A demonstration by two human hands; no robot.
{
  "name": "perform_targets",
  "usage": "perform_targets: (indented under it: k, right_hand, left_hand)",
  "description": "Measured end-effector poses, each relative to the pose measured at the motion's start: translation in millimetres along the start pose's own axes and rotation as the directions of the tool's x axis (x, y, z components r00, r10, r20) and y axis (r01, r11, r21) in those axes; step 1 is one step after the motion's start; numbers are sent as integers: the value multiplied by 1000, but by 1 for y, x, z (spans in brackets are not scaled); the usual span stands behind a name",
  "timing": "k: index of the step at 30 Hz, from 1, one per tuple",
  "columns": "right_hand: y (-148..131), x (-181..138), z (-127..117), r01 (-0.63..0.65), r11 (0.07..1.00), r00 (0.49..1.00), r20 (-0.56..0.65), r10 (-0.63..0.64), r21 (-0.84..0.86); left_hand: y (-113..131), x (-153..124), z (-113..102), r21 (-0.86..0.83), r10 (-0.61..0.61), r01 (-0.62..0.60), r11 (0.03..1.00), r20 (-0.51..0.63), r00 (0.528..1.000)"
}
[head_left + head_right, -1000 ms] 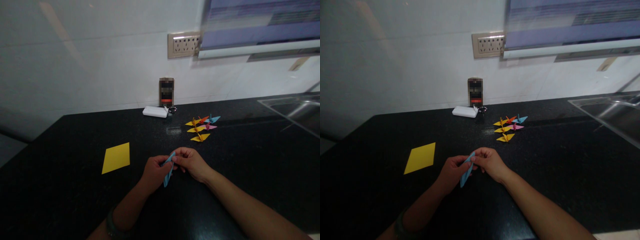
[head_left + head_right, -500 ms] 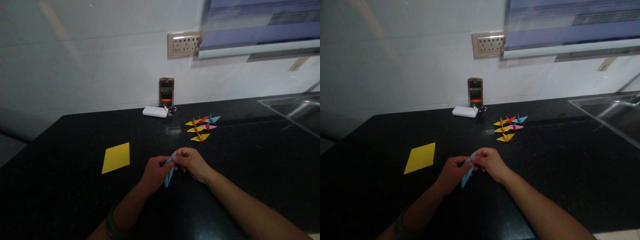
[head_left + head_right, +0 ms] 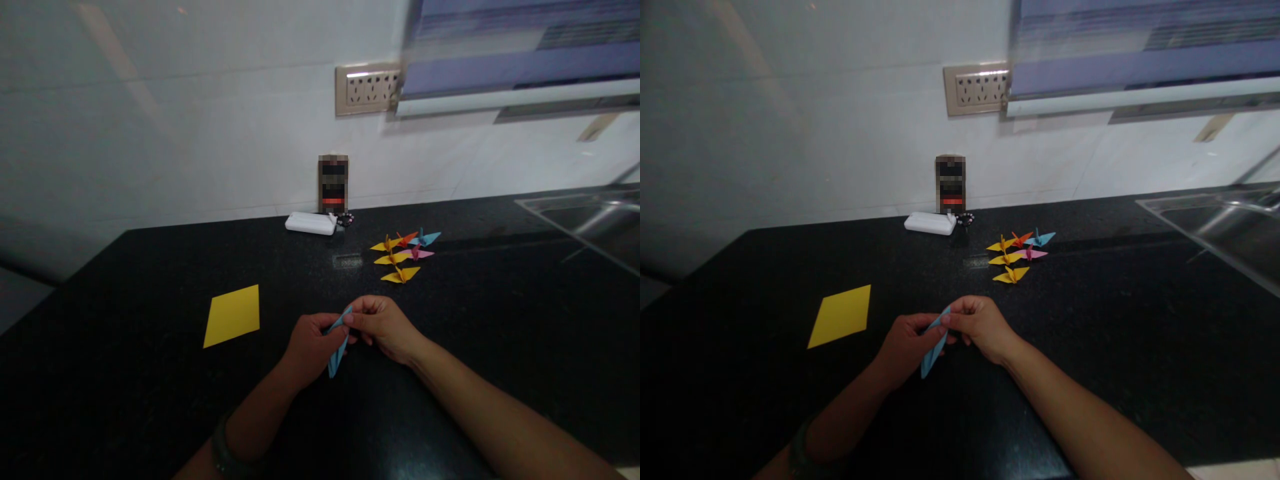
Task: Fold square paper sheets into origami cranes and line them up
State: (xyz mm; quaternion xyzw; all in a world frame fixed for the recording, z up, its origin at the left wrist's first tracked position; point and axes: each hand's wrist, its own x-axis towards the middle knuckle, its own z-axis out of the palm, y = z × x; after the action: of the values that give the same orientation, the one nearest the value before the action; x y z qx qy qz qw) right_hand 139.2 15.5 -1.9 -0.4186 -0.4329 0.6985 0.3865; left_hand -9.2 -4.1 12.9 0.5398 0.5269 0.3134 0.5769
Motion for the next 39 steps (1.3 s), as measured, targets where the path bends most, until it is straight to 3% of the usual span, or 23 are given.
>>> perform_targets:
  k: [13, 19, 24, 29, 35, 39]
  right_hand:
    - [-1, 0, 1, 3, 1000, 1000, 6, -4, 16]
    - [-1, 0, 3, 25, 999, 997, -71, -23, 32]
    - [-3, 0, 3, 18, 999, 999, -48, -16, 37]
    - [-6, -3, 4, 60, 996, 998, -5, -60, -61]
    - [-4, 0, 2, 167, 983, 947, -264, -182, -78]
    - [-2, 0, 1, 194, 969, 916, -325, -235, -154]
  left_hand:
    - [-1, 1, -2, -1, 8, -8, 1000, 61, 998]
    - [0, -1, -2, -28, 14, -11, 1000, 99, 995]
    - [1, -2, -2, -39, -5, 8, 999, 70, 998]
    - [-2, 0, 0, -94, -58, 60, 994, 31, 998]
    - [-3, 6, 0, -476, -112, 57, 878, -87, 990]
    - [-5, 9, -1, -488, -155, 90, 868, -96, 983]
